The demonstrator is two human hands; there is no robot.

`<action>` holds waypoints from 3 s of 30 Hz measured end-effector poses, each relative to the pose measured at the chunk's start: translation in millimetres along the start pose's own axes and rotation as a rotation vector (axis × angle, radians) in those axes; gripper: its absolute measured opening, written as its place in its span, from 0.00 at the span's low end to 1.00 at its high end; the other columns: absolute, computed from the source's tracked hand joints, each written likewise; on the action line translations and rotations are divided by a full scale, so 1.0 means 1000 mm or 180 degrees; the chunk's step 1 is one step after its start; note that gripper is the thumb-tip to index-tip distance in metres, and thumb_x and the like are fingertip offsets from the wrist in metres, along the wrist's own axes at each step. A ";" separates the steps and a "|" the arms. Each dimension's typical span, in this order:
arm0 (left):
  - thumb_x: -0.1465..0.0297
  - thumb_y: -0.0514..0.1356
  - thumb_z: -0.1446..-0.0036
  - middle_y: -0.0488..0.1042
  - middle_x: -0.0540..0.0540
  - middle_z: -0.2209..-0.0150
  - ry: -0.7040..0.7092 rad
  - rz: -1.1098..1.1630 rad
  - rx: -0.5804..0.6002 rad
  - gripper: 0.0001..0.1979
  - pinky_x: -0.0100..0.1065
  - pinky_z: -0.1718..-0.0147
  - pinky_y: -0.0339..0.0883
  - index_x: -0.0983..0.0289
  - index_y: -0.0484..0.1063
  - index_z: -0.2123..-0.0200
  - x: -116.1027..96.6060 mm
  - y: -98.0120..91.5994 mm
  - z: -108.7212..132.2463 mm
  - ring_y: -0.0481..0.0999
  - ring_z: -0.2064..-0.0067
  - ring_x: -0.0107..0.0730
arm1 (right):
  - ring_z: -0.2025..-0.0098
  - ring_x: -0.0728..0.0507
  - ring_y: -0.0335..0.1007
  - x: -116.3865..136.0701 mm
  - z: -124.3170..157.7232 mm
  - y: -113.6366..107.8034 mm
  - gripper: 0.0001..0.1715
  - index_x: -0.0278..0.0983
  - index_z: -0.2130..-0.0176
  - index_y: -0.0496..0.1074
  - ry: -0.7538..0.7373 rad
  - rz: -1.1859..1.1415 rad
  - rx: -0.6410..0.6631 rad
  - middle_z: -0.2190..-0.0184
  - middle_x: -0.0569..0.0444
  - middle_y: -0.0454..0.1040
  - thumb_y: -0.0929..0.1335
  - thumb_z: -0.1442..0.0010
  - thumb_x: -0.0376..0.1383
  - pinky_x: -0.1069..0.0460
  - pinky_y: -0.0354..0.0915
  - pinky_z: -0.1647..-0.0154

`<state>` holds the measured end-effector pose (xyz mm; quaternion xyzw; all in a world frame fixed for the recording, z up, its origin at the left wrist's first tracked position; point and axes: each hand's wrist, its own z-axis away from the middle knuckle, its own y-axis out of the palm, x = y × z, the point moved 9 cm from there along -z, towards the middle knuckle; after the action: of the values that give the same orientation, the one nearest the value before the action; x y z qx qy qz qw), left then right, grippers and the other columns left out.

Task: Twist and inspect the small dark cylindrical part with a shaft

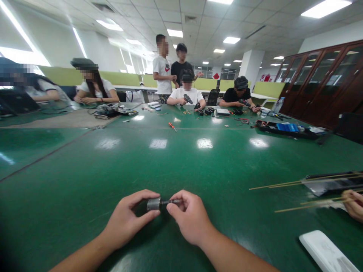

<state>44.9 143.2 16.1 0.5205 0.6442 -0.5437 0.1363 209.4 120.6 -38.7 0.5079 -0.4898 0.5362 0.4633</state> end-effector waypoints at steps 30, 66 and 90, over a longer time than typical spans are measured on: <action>0.66 0.70 0.49 0.81 0.50 0.63 -0.0092 0.0068 -0.0095 0.12 0.34 0.59 0.71 0.57 0.79 0.59 0.005 -0.003 0.000 0.80 0.62 0.36 | 0.78 0.51 0.64 0.002 -0.001 -0.003 0.10 0.34 0.63 0.73 0.0001 -0.0255 -0.0157 0.76 0.58 0.70 0.70 0.43 0.39 0.55 0.60 0.77; 0.64 0.69 0.48 0.81 0.54 0.61 -0.0198 0.0055 -0.0160 0.13 0.37 0.57 0.73 0.59 0.79 0.58 0.010 -0.005 0.000 0.81 0.60 0.41 | 0.79 0.51 0.63 0.006 -0.001 -0.009 0.11 0.36 0.67 0.71 -0.0072 -0.0607 -0.0372 0.77 0.60 0.69 0.72 0.44 0.41 0.56 0.60 0.78; 0.63 0.69 0.48 0.81 0.55 0.60 -0.0259 0.0068 -0.0196 0.14 0.39 0.56 0.73 0.60 0.79 0.58 0.014 -0.006 0.001 0.81 0.59 0.42 | 0.81 0.51 0.64 0.003 -0.002 -0.014 0.10 0.35 0.66 0.70 -0.0108 -0.0728 -0.0445 0.76 0.58 0.72 0.71 0.45 0.40 0.55 0.58 0.78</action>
<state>33.3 150.6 8.8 0.5004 0.6489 -0.5428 0.1842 223.4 123.5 -34.5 0.5359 -0.4725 0.4358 0.5473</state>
